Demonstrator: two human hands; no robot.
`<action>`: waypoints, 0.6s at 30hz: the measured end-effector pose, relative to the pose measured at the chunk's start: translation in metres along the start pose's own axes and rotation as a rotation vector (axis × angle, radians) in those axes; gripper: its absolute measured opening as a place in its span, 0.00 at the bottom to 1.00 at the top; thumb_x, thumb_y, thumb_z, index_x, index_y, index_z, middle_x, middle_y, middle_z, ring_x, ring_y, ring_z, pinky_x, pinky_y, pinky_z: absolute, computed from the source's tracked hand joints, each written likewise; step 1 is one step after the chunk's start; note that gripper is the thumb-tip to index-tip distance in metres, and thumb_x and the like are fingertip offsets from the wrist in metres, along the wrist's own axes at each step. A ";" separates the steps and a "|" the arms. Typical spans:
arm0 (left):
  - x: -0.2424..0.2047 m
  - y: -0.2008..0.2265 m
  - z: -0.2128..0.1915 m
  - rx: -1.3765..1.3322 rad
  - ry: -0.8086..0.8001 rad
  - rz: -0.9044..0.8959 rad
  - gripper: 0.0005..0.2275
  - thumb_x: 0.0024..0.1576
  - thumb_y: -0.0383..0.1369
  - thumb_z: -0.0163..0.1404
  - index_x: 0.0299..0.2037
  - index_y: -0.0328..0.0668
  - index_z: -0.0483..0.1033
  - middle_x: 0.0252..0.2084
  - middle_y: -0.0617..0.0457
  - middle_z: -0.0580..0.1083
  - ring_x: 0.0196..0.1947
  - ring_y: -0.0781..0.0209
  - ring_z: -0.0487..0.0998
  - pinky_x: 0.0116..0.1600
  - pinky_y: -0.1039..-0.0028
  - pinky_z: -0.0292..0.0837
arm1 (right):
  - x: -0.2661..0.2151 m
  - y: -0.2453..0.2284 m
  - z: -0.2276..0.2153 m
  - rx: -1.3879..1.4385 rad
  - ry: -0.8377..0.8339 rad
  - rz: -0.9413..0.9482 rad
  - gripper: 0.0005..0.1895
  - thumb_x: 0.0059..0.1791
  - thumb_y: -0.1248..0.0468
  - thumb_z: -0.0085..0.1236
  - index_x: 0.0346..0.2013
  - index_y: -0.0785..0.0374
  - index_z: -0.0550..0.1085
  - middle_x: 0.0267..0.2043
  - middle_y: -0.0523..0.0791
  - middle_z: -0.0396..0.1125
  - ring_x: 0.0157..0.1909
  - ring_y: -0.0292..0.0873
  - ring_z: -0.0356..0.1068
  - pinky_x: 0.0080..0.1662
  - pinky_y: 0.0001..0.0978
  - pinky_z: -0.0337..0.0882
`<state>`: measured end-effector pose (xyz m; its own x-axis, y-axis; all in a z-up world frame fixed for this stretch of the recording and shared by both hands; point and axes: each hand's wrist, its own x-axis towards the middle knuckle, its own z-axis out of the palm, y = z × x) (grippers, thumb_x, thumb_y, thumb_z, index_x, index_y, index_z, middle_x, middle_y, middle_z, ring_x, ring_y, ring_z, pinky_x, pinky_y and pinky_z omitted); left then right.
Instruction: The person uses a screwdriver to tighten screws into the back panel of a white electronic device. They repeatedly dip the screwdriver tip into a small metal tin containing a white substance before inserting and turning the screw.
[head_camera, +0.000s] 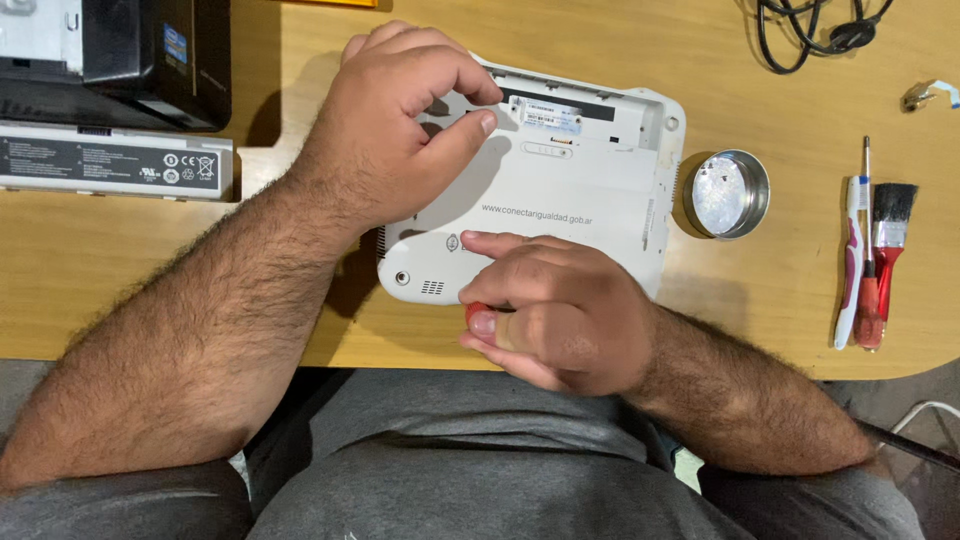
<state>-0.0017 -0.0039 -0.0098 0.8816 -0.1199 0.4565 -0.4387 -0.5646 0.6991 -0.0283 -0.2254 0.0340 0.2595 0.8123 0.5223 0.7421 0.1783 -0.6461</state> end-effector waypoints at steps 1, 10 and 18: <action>0.000 0.000 0.000 -0.001 0.000 -0.001 0.03 0.58 0.29 0.58 0.40 0.47 0.79 0.40 0.60 0.76 0.45 0.55 0.73 0.57 0.58 0.58 | 0.000 -0.001 0.000 0.001 -0.001 0.001 0.11 0.51 0.72 0.63 0.42 0.64 0.68 0.41 0.54 0.71 0.35 0.50 0.73 0.60 0.67 0.78; 0.001 0.004 -0.002 0.014 -0.028 0.041 0.04 0.58 0.31 0.59 0.41 0.46 0.80 0.41 0.57 0.76 0.47 0.53 0.73 0.58 0.57 0.57 | 0.001 -0.002 -0.001 -0.038 -0.011 0.012 0.13 0.52 0.73 0.62 0.45 0.63 0.66 0.42 0.53 0.71 0.35 0.49 0.73 0.61 0.67 0.77; 0.000 0.009 0.001 0.127 -0.230 0.200 0.13 0.56 0.36 0.63 0.50 0.46 0.80 0.50 0.54 0.78 0.55 0.48 0.74 0.70 0.42 0.47 | 0.003 -0.002 0.000 -0.060 -0.056 0.024 0.06 0.51 0.69 0.62 0.35 0.67 0.72 0.40 0.52 0.73 0.37 0.50 0.75 0.61 0.59 0.77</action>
<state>-0.0055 -0.0097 -0.0043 0.8026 -0.4122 0.4312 -0.5949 -0.6067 0.5273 -0.0292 -0.2230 0.0367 0.2440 0.8463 0.4736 0.7721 0.1260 -0.6228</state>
